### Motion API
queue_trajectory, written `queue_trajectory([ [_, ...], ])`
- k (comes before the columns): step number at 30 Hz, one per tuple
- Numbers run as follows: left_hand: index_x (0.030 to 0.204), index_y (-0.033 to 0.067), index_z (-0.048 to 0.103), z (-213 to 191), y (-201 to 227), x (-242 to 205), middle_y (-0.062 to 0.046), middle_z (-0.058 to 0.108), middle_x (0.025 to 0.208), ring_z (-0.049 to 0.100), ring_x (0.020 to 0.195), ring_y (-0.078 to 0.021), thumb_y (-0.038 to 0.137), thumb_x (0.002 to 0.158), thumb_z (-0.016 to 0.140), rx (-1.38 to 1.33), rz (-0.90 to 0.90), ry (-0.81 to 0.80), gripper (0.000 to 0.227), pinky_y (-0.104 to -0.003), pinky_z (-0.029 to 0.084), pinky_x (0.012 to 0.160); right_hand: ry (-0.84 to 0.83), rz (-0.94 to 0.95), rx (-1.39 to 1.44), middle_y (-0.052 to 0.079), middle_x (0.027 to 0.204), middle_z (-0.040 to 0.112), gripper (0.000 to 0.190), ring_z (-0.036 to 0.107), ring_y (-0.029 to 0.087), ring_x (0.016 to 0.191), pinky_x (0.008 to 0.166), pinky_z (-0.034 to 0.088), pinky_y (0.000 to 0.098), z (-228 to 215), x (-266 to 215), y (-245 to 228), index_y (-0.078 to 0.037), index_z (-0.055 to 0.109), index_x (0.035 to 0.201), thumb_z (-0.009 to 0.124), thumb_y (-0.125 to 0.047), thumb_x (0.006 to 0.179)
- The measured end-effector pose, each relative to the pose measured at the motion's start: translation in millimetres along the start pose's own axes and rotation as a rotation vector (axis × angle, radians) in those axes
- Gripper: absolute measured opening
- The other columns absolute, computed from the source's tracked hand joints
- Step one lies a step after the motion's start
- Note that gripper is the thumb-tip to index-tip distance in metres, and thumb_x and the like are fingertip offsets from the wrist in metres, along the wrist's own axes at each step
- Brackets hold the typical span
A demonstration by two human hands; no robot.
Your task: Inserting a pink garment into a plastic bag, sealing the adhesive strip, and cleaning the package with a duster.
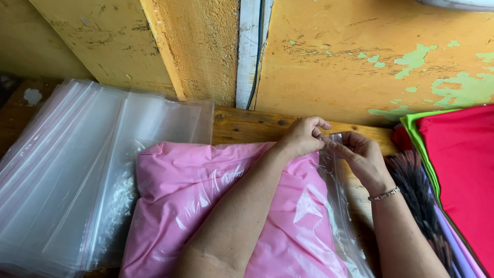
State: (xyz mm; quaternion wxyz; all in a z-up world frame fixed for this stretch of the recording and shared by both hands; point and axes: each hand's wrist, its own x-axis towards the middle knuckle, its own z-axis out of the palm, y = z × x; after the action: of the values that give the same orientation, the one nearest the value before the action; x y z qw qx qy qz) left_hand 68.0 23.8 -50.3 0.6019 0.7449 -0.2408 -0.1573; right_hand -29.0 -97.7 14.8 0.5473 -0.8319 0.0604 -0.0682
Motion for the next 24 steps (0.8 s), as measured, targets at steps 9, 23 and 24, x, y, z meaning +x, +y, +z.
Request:
queue_trajectory([
  [9, 0.108, 0.0157, 0.063, 2, -2, 1, 0.003, 0.071, 0.073, 0.067, 0.073, -0.013, 0.012, 0.063, 0.069, 0.052, -0.008, -0.013, 0.045, -0.025, 0.051, 0.071, 0.091, -0.09, -0.171, 0.007, 0.058, 0.056, 0.007, 0.049, 0.009, 0.056, 0.052, 0.039, 0.0231, -1, 7, 27, -0.004, 0.069, 0.085, 0.071, -0.011, 0.085],
  [23, 0.105, 0.0162, 0.066, 0, 11, -8, 0.002, 0.07, 0.07, 0.067, 0.071, -0.0146, 0.014, 0.061, 0.07, 0.067, -0.028, -0.036, 0.044, -0.025, 0.05, 0.071, 0.099, -0.085, -0.236, 0.008, 0.061, 0.057, 0.004, 0.048, 0.013, 0.06, 0.055, 0.04, 0.0273, 0, 4, 25, -0.005, 0.069, 0.086, 0.067, -0.009, 0.086],
  [24, 0.104, 0.0168, 0.066, 0, 14, -10, 0.003, 0.07, 0.07, 0.067, 0.071, -0.0144, 0.014, 0.061, 0.07, 0.068, -0.03, -0.034, 0.043, -0.025, 0.05, 0.07, 0.092, -0.069, -0.213, 0.007, 0.061, 0.057, 0.005, 0.049, 0.012, 0.061, 0.056, 0.041, 0.0273, -1, 3, 23, -0.005, 0.069, 0.086, 0.068, -0.01, 0.087],
])
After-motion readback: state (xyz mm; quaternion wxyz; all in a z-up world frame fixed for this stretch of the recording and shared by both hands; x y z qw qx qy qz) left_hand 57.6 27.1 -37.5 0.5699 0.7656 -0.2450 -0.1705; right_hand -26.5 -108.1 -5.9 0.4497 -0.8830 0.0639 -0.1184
